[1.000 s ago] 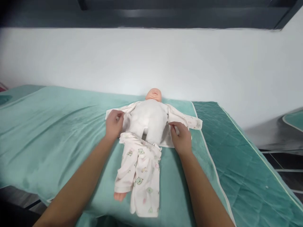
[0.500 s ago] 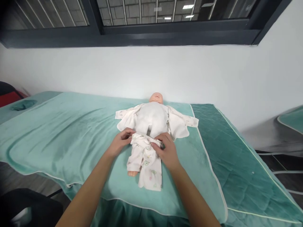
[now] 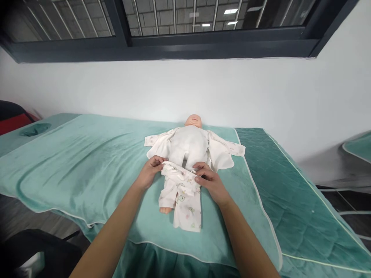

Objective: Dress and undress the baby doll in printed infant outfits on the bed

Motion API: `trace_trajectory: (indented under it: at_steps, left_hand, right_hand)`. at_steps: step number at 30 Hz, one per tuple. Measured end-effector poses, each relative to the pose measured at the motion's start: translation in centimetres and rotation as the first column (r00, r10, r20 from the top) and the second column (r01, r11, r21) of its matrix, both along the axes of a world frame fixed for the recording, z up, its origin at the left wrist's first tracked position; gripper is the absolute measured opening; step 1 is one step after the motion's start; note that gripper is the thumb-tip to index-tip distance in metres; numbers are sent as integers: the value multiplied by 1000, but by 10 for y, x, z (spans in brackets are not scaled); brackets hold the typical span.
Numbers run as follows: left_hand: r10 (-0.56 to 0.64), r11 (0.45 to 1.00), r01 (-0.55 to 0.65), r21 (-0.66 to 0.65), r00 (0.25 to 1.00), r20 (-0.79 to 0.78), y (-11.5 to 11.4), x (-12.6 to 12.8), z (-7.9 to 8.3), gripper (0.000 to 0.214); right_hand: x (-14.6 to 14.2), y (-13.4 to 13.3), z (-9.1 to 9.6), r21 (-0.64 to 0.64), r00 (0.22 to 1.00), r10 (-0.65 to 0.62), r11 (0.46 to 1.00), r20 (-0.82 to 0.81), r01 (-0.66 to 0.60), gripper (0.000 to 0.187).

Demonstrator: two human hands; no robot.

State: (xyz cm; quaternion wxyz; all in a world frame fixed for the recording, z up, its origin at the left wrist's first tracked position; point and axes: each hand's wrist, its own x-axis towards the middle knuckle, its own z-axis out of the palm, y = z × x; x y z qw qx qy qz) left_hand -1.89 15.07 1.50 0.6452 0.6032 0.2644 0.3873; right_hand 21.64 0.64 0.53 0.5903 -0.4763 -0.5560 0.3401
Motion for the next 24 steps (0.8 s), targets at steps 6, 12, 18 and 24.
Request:
trace_trajectory:
  at_steps: [6,12,18,24]
  left_hand:
    - [152,977,-127,173,979,-139,-1,7,-9,20]
    - [366,878,-203,434,868,-334,-1,12,-11,15]
    - [448,836,-212,506,796,-407,1,15,-14,16]
    - [450,836,-194,513,777,-440,1,16,-13,17]
  right_hand:
    - [-4,0,0,-8,999,-17,1000,37,18,43]
    - [8,3,6,-75,998,-49,996,39,52,48]
    - [53,19,59,-236,963,-102,958,249,162,51]
    - [51,68,54,-210,887,-398,870,235,446,55]
